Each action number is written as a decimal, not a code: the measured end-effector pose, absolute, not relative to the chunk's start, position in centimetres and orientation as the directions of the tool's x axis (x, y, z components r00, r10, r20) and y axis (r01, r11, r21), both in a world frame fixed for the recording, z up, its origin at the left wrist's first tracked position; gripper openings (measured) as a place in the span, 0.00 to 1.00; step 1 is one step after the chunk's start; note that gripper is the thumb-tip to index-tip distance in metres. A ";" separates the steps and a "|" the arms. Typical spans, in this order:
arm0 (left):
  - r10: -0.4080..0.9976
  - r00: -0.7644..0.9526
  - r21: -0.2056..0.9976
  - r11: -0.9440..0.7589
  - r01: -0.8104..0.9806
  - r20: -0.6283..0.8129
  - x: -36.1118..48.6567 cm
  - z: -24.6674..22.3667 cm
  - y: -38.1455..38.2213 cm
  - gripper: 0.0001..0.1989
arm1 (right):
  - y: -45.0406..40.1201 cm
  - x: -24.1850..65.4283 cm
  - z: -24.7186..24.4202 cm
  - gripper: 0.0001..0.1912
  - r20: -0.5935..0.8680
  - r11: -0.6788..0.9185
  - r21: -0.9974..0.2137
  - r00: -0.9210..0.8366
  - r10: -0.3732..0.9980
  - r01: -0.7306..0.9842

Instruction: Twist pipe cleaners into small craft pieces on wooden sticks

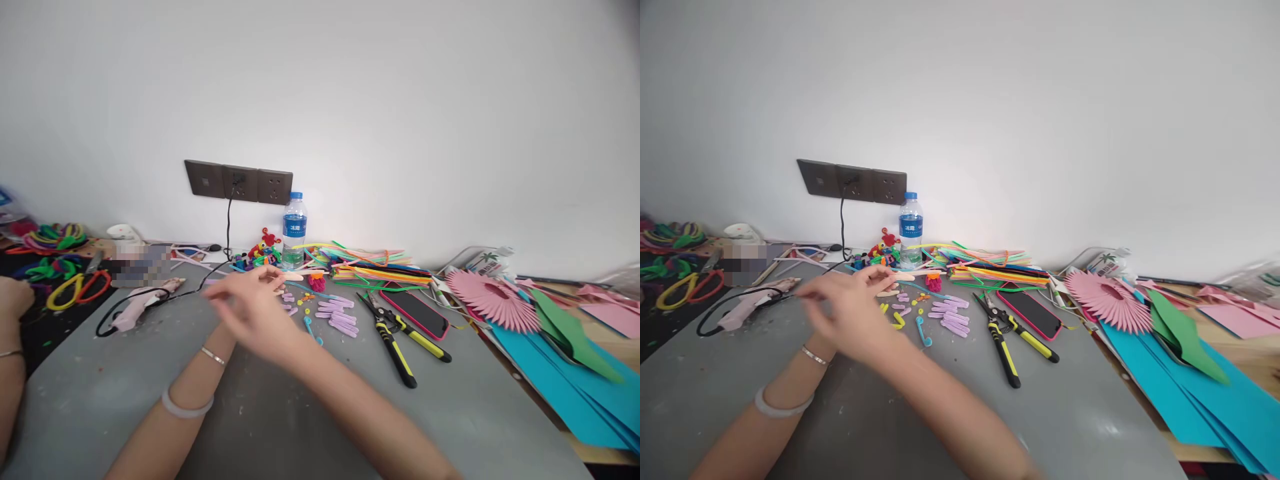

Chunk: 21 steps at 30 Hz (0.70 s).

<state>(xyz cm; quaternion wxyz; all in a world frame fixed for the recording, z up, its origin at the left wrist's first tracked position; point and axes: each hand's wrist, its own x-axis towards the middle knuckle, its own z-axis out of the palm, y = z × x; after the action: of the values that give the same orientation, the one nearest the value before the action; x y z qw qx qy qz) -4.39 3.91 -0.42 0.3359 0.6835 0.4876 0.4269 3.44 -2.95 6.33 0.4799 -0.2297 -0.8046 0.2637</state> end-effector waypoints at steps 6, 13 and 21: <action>0.967 0.156 0.976 -0.211 0.049 0.201 -5.0 -1.0 3.8 0.17 | 0.0 -13.8 5.2 0.11 0.559 0.863 -0.377 -0.660 0.501 0.336; 0.976 0.038 0.976 -0.216 0.007 0.215 -6.0 -0.4 4.5 0.16 | 3.7 -23.8 1.4 0.24 -0.048 0.124 -0.804 -0.272 0.961 0.582; 0.964 0.039 0.964 -0.265 -0.002 0.264 -5.6 -0.9 4.6 0.13 | 1.6 -17.9 3.7 0.27 -0.262 0.397 -0.628 -0.662 0.702 0.669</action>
<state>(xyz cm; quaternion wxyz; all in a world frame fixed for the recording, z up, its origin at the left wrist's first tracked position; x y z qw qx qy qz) -5.58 4.63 -0.95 0.4375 0.5726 0.4199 0.5517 -17.92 1.65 3.67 0.0222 -0.4102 -0.8354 0.3651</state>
